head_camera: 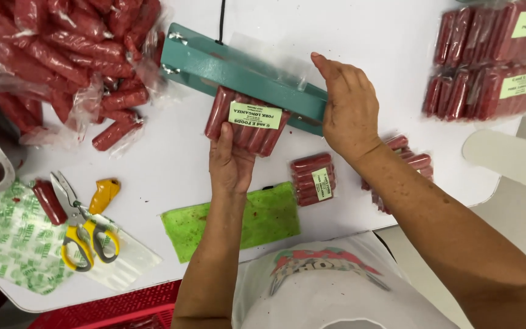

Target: The person repeatedly picks up small plastic bags of pork longganisa, places them into a handheld heat-sealing machine, seals the bags, and then sets the sealed packages aside on the table or into a red basket. The process is repeated for multiple bags throughout the clip.

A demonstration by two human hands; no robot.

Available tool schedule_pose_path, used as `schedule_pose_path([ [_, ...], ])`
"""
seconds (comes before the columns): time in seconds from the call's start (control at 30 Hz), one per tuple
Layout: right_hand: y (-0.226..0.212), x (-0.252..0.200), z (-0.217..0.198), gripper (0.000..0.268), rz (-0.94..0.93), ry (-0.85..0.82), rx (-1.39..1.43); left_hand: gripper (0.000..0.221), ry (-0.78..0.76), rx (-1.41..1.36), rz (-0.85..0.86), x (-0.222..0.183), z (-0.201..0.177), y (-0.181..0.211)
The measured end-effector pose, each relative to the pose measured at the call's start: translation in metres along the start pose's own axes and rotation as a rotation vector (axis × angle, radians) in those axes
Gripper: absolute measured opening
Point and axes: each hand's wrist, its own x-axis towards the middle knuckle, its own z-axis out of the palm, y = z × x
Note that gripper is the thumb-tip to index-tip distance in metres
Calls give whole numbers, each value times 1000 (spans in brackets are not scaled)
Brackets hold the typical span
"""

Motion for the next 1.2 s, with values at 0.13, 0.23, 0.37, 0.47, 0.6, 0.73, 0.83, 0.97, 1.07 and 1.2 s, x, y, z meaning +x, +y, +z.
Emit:
schedule_pose_path([
  [0.13,-1,0,1,87,23,-25,14,60,0,1,0,-1,0,1],
  [0.23,-3,0,0,84,47,-25,7,66,-65,-50,-14,2,-7,-1],
  [0.37,-3,-1,0,87,55,-34,4,61,-86,-58,-2,-1,-11,-2],
  [0.47,-2,-2,1,85,66,-39,-2,61,-133,-58,-2,-2,-17,-2],
  [0.6,1,-3,2,87,61,-48,-5,60,-148,-77,22,-2,-22,-3],
  [0.73,3,-4,5,87,32,-11,-10,55,-147,-69,63,1,-26,-7],
  [0.83,7,-6,7,86,11,-14,-34,66,-178,-63,100,2,-20,-11],
  [0.97,9,-5,6,85,-24,22,4,73,-129,-74,130,15,-15,-21],
  [1.07,7,-3,-1,56,-73,35,-3,67,-59,-90,198,16,-14,-23],
  [1.2,-42,-9,-86,56,-105,18,219,60,-203,98,317,-38,5,-27],
])
